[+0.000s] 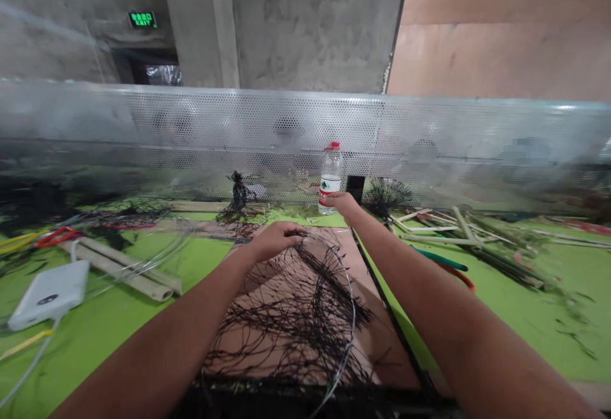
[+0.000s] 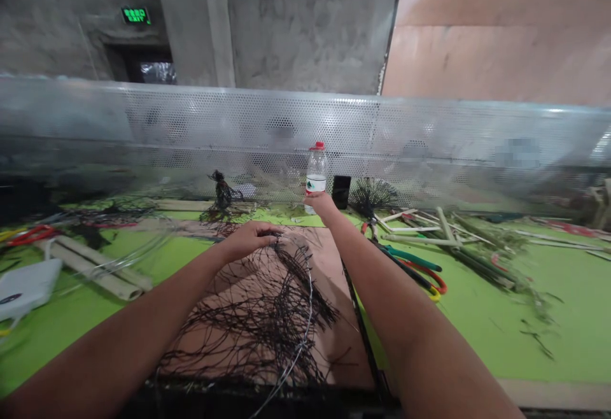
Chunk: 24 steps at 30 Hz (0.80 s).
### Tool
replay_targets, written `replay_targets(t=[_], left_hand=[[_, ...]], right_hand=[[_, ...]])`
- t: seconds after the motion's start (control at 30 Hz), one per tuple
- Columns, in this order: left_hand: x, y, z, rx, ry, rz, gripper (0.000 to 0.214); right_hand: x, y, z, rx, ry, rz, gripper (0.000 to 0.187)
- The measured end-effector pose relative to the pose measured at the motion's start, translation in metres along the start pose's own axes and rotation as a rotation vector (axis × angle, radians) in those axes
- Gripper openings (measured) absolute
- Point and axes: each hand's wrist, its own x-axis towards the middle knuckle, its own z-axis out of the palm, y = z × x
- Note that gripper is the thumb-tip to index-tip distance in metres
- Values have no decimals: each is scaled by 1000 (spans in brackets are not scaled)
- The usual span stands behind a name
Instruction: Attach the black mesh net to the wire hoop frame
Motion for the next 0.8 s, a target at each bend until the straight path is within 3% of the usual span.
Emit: replay_targets(t=[0.17,0.3,0.43,0.57,0.7,0.8], left_hand=[[-1,2,-2,-24,31,-16,37],[-1,1,-2,-84,83,-19,40],[-3,5,-4,-207,150,-64,51],[-6,10,-8,-315,209,-82,58],[-5,12,-10,-286,225,-91,58],[-4,16,-6,-197,190,-55,52]], right_hand=[[-10,-12,-5,149,-17,1,22],[-39,-21,-17,207,-87,-3,21],[-75,-19,-35,221,-355,-9,21],[-99,-7,-49,133,-463,-2,21],[-109,4,-49,-24,-669,34,15],[-111,4,-40,-143,-660,-3,6]])
